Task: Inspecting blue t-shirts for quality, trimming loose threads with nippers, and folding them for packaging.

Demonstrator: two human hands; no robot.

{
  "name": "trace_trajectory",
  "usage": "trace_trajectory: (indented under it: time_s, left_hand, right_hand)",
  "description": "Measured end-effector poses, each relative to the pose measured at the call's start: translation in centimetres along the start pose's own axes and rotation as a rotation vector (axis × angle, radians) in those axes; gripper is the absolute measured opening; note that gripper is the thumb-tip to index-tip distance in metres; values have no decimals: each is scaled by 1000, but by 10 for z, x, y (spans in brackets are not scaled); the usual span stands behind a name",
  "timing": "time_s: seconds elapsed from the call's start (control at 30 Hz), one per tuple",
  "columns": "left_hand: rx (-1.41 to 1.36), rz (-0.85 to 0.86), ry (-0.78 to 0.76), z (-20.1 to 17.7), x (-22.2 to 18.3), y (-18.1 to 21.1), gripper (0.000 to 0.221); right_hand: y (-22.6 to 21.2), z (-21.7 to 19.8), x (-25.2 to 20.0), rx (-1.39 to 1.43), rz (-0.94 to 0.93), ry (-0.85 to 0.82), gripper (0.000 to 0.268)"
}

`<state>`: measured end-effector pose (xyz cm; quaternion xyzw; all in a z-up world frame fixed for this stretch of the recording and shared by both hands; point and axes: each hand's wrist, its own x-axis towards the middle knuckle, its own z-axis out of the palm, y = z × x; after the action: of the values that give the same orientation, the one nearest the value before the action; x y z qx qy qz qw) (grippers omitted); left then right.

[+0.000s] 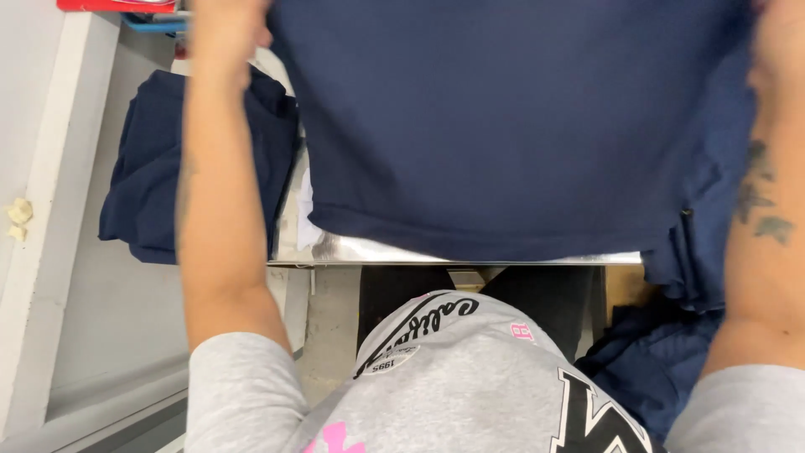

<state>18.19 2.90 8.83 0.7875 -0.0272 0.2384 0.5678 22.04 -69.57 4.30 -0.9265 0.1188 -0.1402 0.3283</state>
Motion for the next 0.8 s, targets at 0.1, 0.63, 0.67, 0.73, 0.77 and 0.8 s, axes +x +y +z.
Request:
trace_trajectory:
  time_s: [0.1,0.63,0.67,0.73,0.77,0.8]
  left_hand:
    - [458,86,-184,20,-45,39,44]
    - [573,233,-597,-17,-188,-71,34]
    - [573,225,-602,-14,-179,-68,34]
    - [581,11,-524,-6,-159,-63,16]
    - [581,7,-530,-2,-160,-60,16]
    - [655,-39,-481,3,-157,-57,21]
  right_hand:
    - [-42,9,-64,-31,-331,-65,23]
    - [23,13,-210,-228,-718,-308,27]
    - [27,19,-201,-227,-714,-316,27]
    - [36,30,-183,-345,-610,-265,25]
    - [39,39,-182,-344,-605,-270,25]
    - [40,48,-177,-399,-506,-217,29]
